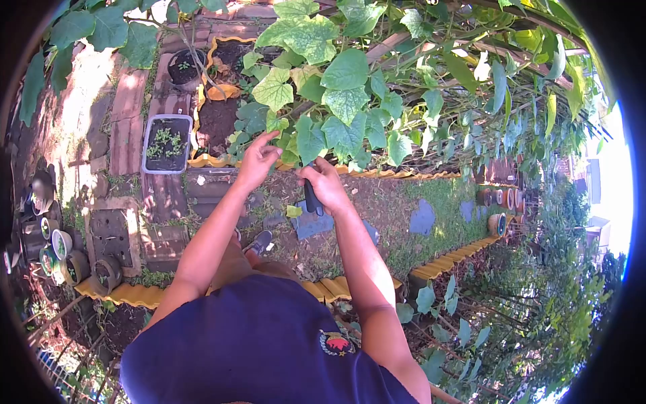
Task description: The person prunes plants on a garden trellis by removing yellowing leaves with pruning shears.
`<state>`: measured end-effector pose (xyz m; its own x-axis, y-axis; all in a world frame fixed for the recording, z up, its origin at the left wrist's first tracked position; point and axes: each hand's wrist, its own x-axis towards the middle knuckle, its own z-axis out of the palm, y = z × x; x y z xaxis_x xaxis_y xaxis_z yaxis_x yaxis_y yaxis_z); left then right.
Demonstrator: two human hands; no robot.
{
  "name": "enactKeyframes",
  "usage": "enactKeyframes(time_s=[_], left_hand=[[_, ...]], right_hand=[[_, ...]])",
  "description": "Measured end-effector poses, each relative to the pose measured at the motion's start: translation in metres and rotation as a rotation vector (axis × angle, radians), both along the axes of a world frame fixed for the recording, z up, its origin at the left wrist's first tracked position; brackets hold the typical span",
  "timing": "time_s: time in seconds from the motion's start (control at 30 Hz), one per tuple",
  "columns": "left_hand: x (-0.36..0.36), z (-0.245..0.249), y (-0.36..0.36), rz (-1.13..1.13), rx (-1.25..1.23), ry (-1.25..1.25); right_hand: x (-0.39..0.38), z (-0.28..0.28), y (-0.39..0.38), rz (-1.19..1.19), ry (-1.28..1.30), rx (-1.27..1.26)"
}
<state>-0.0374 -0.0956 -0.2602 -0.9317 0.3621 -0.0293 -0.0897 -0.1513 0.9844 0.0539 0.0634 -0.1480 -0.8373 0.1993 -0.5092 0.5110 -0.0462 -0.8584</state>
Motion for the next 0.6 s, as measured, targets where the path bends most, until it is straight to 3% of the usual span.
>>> enactKeyframes(time_s=[0.2, 0.3, 0.33, 0.37, 0.43, 0.6], left_hand=[[0.004, 0.003, -0.019, 0.01, -0.056, 0.037], [0.001, 0.012, -0.026, 0.013, -0.067, 0.055], [-0.001, 0.015, -0.027, 0.006, -0.068, 0.053], [-0.003, 0.017, -0.027, -0.004, -0.068, 0.052], [-0.005, 0.029, -0.027, 0.003, -0.106, 0.1], [-0.008, 0.035, -0.027, -0.011, -0.182, 0.223]], right_hand=[[-0.006, -0.023, -0.011, 0.037, -0.131, -0.012], [-0.019, -0.055, -0.012, 0.201, -0.137, 0.297], [-0.022, -0.071, -0.021, 0.164, 0.043, 0.476], [-0.023, -0.082, -0.021, 0.163, -0.023, 0.606], [-0.037, -0.04, -0.046, 0.152, -0.159, 0.863], [-0.053, -0.053, -0.057, 0.065, -0.25, 0.888]])
